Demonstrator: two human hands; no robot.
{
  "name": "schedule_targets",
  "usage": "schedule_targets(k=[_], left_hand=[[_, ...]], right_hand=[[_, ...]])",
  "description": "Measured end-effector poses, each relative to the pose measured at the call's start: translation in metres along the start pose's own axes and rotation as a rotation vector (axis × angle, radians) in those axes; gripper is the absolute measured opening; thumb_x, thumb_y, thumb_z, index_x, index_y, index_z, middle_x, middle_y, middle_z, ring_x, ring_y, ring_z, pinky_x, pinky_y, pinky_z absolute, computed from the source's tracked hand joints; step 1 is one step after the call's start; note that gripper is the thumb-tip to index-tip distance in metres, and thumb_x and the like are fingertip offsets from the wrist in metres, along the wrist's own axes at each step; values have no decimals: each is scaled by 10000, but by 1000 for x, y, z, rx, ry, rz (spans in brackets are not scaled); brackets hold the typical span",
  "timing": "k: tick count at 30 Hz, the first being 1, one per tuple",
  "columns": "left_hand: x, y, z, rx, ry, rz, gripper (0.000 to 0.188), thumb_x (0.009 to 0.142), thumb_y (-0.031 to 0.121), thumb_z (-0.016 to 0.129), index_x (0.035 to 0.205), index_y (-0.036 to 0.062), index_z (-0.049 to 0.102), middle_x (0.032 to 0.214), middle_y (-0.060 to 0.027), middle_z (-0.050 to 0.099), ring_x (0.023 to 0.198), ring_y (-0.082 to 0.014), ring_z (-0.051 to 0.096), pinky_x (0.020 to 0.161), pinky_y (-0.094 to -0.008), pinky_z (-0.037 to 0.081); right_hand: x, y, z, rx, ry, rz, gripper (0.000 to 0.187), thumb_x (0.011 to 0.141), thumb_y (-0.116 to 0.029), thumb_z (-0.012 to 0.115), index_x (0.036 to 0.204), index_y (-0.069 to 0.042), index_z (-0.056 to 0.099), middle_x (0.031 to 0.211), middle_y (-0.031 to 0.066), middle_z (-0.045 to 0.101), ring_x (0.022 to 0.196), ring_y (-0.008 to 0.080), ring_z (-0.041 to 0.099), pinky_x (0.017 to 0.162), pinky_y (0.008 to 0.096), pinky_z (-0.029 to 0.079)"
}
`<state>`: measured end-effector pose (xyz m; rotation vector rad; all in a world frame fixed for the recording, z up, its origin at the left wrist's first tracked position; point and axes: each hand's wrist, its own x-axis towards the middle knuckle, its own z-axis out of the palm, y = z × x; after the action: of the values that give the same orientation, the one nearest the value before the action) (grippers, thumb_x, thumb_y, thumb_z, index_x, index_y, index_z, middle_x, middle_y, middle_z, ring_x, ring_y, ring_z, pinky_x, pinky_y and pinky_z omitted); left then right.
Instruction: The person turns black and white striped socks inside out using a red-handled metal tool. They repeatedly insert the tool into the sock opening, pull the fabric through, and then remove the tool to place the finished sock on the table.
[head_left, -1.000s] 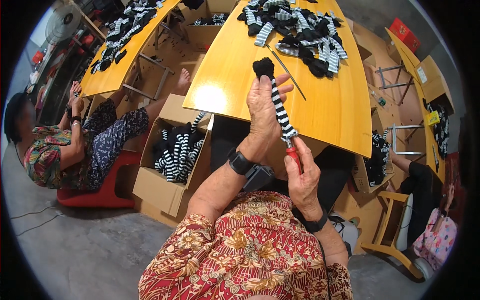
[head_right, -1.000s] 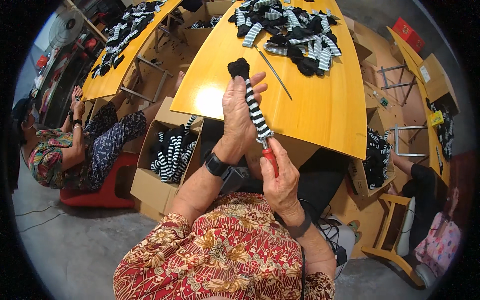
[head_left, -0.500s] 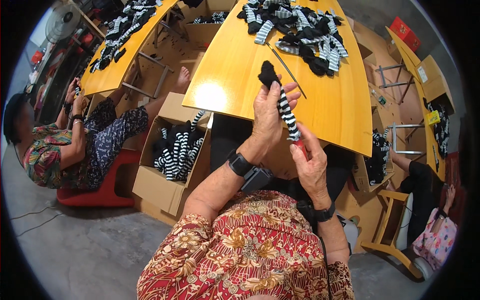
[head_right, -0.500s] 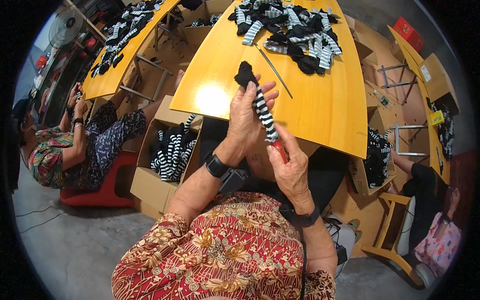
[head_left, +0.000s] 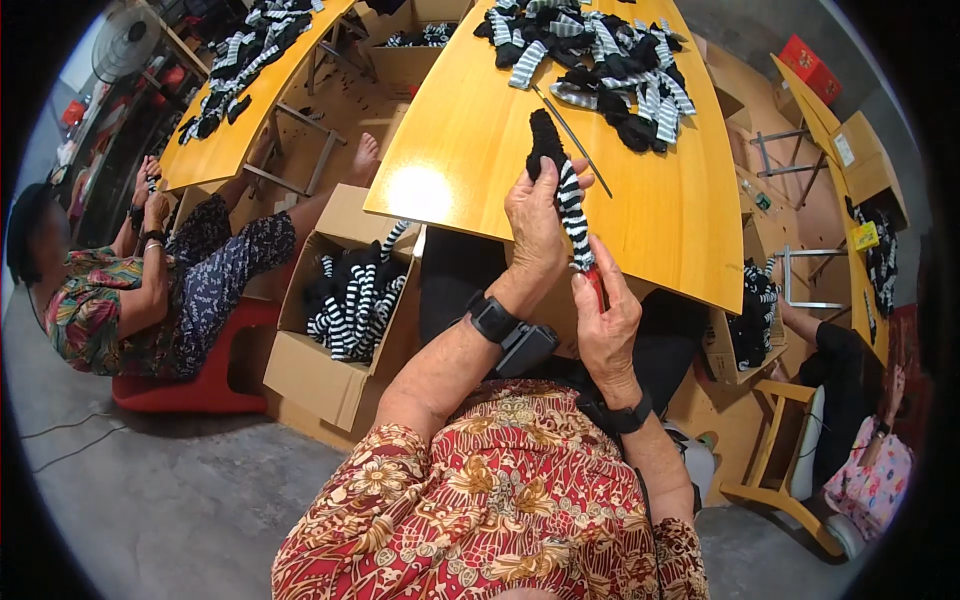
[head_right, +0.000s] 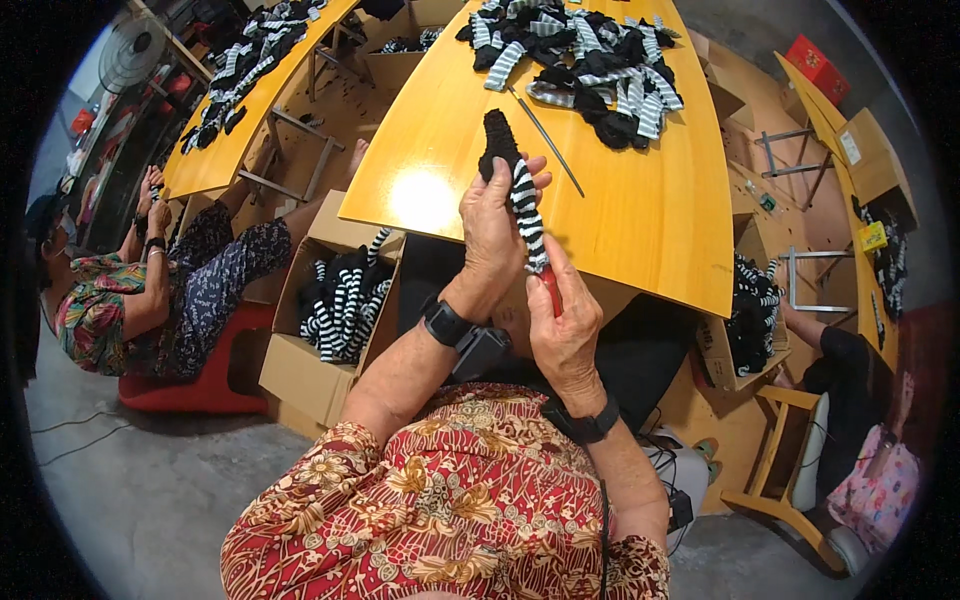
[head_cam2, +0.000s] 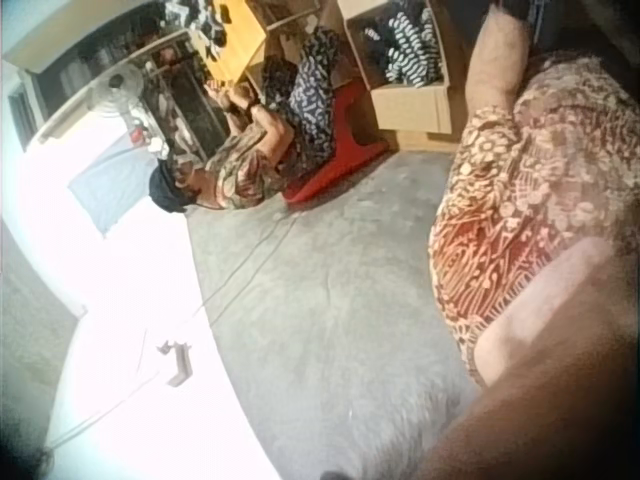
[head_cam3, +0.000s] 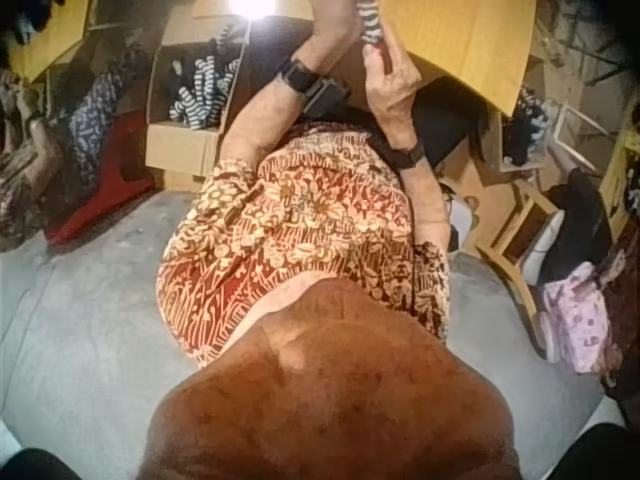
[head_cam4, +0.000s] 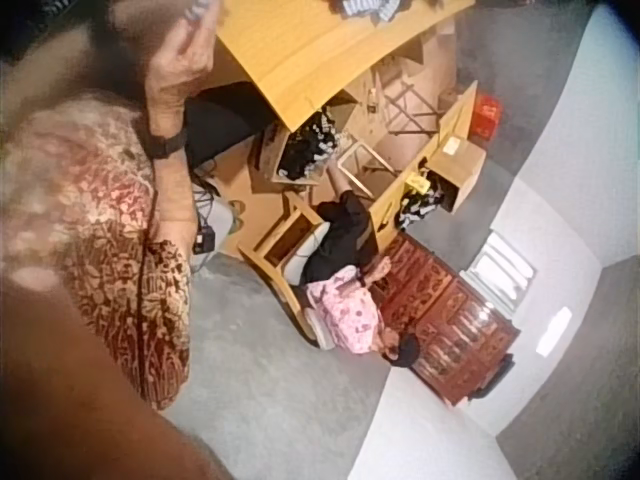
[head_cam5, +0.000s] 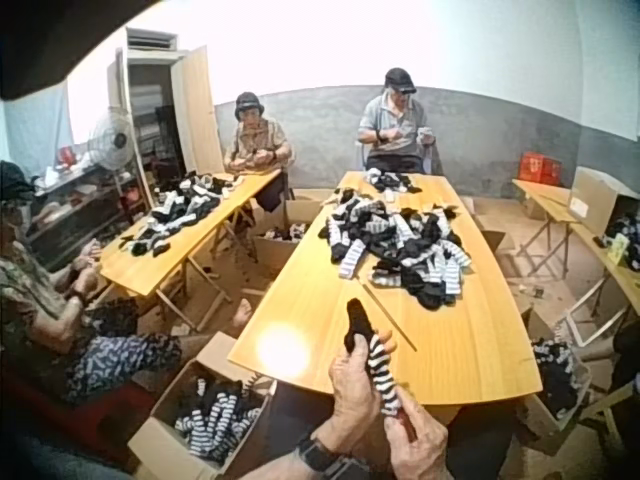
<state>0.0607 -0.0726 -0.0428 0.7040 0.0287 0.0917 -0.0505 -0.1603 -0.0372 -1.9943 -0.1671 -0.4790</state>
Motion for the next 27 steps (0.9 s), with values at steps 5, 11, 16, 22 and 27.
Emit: schedule_targets(k=[5, 11, 16, 22, 27], left_hand=[[1, 15, -15, 157, 58, -53, 369, 951, 338, 584, 1185, 55, 545, 981, -87, 684, 815, -140, 662, 679, -236, 503], [14, 37, -28, 401, -4, 55, 246, 940, 283, 614, 994, 43, 617, 813, -19, 656, 709, -84, 620, 652, -230, 520], [12, 23, -32, 606, -12, 342, 180, 949, 167, 600, 871, 9, 635, 766, 2, 633, 676, -58, 578, 608, -208, 488], [4, 22, -29, 612, -121, 284, 133, 954, 154, 591, 986, 27, 614, 767, 8, 622, 660, -68, 576, 602, -209, 472], [2, 70, -43, 467, -310, 122, 518, 994, 185, 509, 1473, 149, 316, 1088, -69, 634, 915, -153, 660, 788, -258, 521]], right_hand=[[1, 1, -15, -115, -30, -114, 440, 824, 28, 605, 1260, -9, 569, 884, 161, 624, 785, 267, 639, 702, 342, 512], [-7, 1, -19, -259, -96, -190, 480, 796, 47, 614, 1267, -33, 573, 772, 119, 557, 653, 245, 582, 593, 333, 484], [-8, 0, -7, -164, -17, -157, 483, 803, 45, 606, 1277, -33, 564, 793, 132, 565, 690, 266, 590, 630, 352, 491], [-2, 2, -11, -73, -24, -102, 463, 818, 36, 600, 1275, -29, 567, 926, 134, 637, 791, 219, 631, 726, 313, 503], [-2, 7, -51, 245, -179, 224, 439, 841, -14, 607, 1279, -20, 570, 850, 61, 637, 686, 70, 554, 637, 202, 447]])
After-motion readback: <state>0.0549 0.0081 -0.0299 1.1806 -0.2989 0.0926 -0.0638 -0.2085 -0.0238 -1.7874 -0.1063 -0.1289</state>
